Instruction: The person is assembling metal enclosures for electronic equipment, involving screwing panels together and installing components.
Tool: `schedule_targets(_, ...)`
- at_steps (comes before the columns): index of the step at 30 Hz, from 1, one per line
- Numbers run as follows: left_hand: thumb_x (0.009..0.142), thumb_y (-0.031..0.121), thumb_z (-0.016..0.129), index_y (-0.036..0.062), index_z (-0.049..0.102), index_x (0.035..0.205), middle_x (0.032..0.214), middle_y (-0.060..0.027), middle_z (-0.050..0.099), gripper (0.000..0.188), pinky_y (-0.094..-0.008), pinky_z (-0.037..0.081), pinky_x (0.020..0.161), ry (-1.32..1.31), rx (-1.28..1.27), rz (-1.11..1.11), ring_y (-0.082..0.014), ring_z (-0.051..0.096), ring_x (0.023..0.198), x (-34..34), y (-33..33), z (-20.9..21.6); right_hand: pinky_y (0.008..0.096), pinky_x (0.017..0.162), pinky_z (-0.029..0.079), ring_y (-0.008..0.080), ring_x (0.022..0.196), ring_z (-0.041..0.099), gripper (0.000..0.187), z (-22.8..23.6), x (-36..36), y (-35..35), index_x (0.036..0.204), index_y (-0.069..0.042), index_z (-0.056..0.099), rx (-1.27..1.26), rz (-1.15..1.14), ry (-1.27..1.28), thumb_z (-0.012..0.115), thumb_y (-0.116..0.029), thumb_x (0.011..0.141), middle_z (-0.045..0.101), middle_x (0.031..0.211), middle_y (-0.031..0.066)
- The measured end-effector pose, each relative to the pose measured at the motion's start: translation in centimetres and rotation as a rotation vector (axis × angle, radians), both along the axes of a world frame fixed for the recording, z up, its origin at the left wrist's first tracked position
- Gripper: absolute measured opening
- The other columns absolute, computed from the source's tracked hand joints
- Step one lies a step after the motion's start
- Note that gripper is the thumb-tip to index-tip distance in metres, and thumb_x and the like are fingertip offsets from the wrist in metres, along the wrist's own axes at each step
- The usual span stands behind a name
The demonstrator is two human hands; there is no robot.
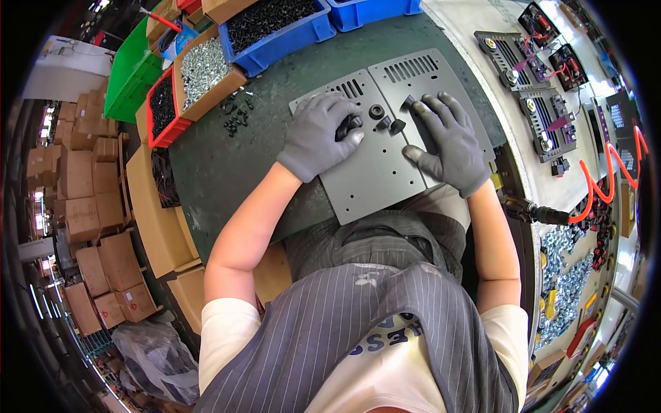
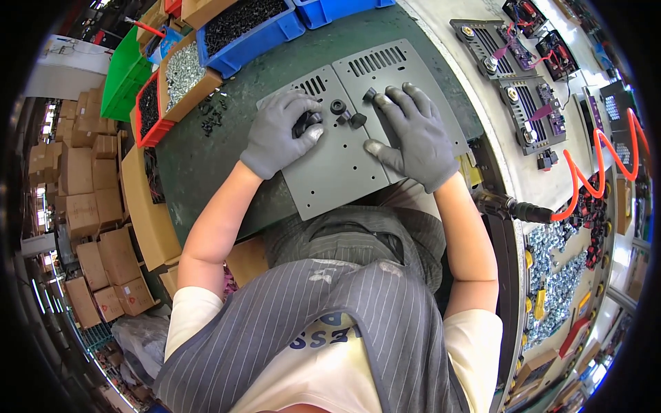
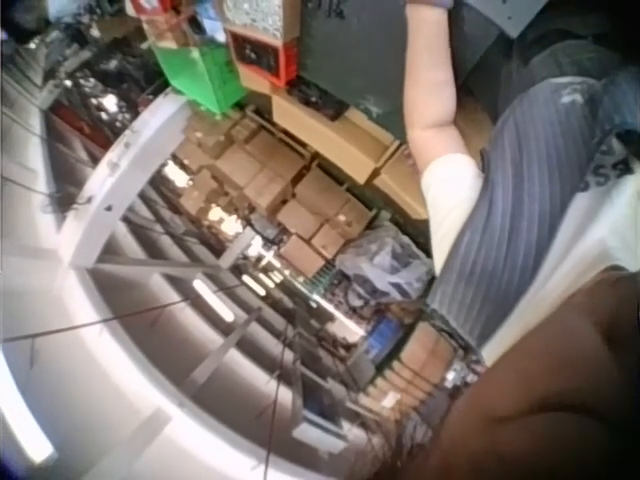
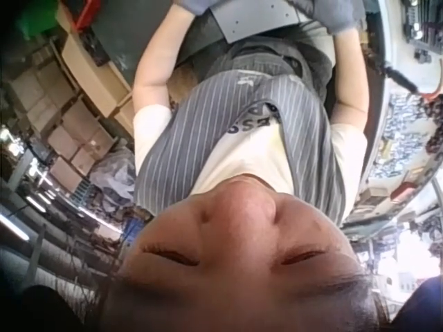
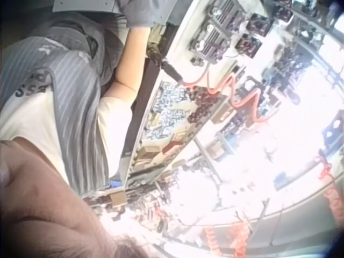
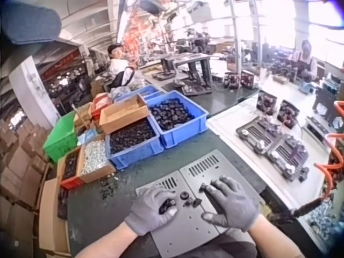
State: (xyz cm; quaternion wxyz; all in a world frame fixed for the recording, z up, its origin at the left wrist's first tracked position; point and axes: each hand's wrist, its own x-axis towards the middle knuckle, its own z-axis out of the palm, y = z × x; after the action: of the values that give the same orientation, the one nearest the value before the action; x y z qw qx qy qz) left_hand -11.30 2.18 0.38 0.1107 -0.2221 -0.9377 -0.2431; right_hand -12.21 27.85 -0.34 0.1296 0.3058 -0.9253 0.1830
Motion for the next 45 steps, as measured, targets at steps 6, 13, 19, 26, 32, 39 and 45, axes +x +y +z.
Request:
schedule_targets(6,0.073,0.029,0.065,0.0112,0.056,0.11,0.116,-0.0097,0.055,0.042,-0.0419,0.035,0.099,0.063,-0.131,0.031,-0.0288,0.049,0.113,1.1,-0.1,-0.7,0.044,0.099,0.038,0.0377,0.118,0.044,0.041,-0.3,-0.4,0.4,0.117,-0.004,0.054,-0.103,-0.068,0.015,0.053,-0.015,0.077,0.053,0.12,0.017)
schedule_targets(13,0.079,0.045,0.059,0.0088,0.043,0.129,0.124,-0.0148,0.049,0.064,-0.0435,0.032,0.101,0.107,0.211,0.024,-0.0335,0.046,0.115,0.4,-2.7,-2.1,0.0379,0.09,0.046,0.0315,0.105,0.057,0.037,-0.6,-1.2,0.8,0.115,-0.004,0.057,-0.312,-0.152,-0.017,0.049,0.003,0.079,0.06,0.109,0.0152)
schedule_targets(19,0.083,0.041,0.055,0.0051,0.05,0.121,0.117,-0.0163,0.054,0.052,-0.0428,0.035,0.098,0.166,0.182,0.025,-0.0342,0.049,0.11,-0.1,-3.0,-2.4,0.0214,0.06,0.048,0.0114,0.07,0.061,0.028,5.0,-5.8,-2.2,0.113,-0.003,0.059,-0.791,-0.251,-0.691,0.053,-0.011,0.088,0.063,0.085,0.0065)
schedule_targets(26,0.082,0.035,0.057,0.0087,0.057,0.113,0.11,-0.0116,0.058,0.041,-0.0417,0.036,0.096,0.194,0.221,0.027,-0.0301,0.052,0.107,0.0,-2.8,-2.4,0.0365,0.067,0.049,0.0185,0.073,0.061,0.056,7.2,-19.2,-6.4,0.112,-0.003,0.055,-0.51,0.126,-0.348,0.05,-0.051,0.082,0.063,0.087,0.0084)
schedule_targets(32,0.08,0.025,0.062,0.0085,0.066,0.097,0.102,-0.0101,0.062,0.024,-0.039,0.04,0.092,-0.005,0.38,-0.001,-0.0292,0.053,0.105,-0.2,-3.6,-2.6,0.0398,0.076,0.049,0.0331,0.078,0.062,0.04,7.7,-12.0,-6.3,0.098,-0.006,0.063,-0.054,-0.114,-0.227,0.059,-0.042,0.082,0.064,0.083,0.0174)
schedule_targets(39,0.076,0.035,0.065,0.0163,0.069,0.088,0.094,-0.0035,0.064,0.023,-0.0413,0.036,0.093,-0.011,0.149,0.001,-0.0256,0.053,0.102,-1.2,-2.4,-0.7,0.0354,0.078,0.048,0.0284,0.083,0.063,0.027,3.5,-6.3,-1.8,0.097,-0.004,0.063,-0.155,-0.14,-0.806,0.06,-0.026,0.082,0.065,0.087,0.0142)
schedule_targets(45,0.077,0.036,0.064,0.019,0.069,0.09,0.1,-0.0023,0.061,0.022,-0.0412,0.032,0.097,-0.096,0.008,0.224,-0.0252,0.049,0.108,-2.6,-2.2,-0.4,0.0351,0.078,0.048,0.0287,0.085,0.062,0.022,1.8,-5.5,-0.6,0.097,-0.003,0.063,-0.337,-0.068,-0.501,0.059,-0.014,0.079,0.064,0.09,0.0136)
